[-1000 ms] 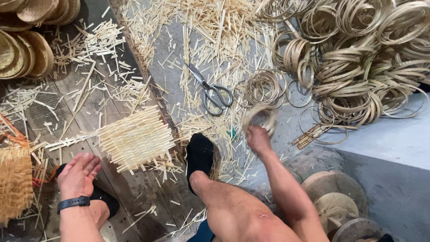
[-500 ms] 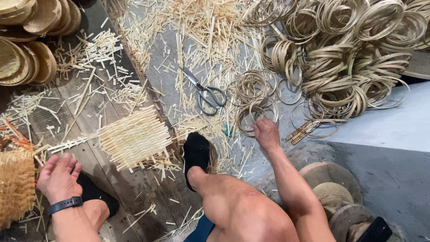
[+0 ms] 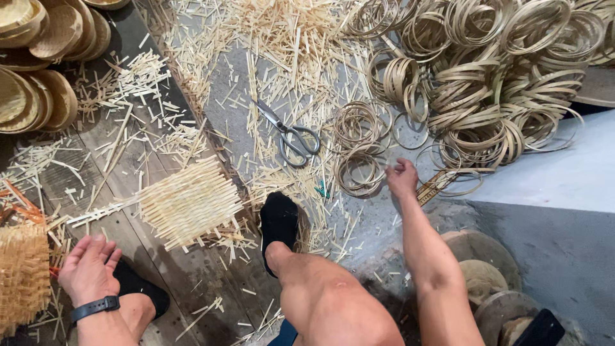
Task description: The person trims bamboo strips using scissors and fits them into a circular mold to create a base, then weaves bamboo strips into a square panel.
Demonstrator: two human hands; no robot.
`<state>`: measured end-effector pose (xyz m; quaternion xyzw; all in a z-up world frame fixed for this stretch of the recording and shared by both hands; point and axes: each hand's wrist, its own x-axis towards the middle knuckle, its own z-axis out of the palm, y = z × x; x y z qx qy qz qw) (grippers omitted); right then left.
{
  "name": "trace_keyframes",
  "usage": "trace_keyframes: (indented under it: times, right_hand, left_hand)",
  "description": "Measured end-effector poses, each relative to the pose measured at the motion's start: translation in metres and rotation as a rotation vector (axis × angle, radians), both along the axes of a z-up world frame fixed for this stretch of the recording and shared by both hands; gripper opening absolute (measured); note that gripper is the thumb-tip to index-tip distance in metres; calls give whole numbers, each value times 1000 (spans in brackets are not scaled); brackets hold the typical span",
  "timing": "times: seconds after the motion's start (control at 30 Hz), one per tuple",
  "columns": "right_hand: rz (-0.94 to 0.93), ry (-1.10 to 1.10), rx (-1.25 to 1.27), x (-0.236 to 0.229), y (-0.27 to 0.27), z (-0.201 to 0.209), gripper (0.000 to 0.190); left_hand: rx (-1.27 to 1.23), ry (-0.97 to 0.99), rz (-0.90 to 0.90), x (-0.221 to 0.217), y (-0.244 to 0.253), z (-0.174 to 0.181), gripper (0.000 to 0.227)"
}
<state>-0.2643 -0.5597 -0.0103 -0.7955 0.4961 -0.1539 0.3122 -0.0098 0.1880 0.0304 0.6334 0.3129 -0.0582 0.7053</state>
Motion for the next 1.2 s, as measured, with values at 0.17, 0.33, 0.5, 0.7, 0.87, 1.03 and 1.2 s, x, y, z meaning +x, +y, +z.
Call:
trace_keyframes:
  times: [0.17,0.33,0.5,0.7,0.87,1.03,1.2]
  right_hand:
    - [4,-5,-21,12,0,-2,21]
    - [-32,113,-127,17,20,36,21]
    - [-4,200,-97,1,16,50,29]
    - [26,102,-82,-7,14,44,33]
    - [-107,9,430,21,47,92,54]
    - [188,-166,-232,74,97,145,55]
    - [814,-487,402,149,186,253,36]
  left_hand:
    - [27,-8,-6,2,-1,-1,31]
    - [-33,-75,-36,12,-2,4,30]
    - [18,-161,-72,21,-24,24,28]
    - [66,-311,-174,24,-86,78,30]
    - [80,-428,-270,4,-157,146,29]
    - [456,-891,-529,-47,-251,206,15]
    - [360,-1242,-765,-83,-328,272,37]
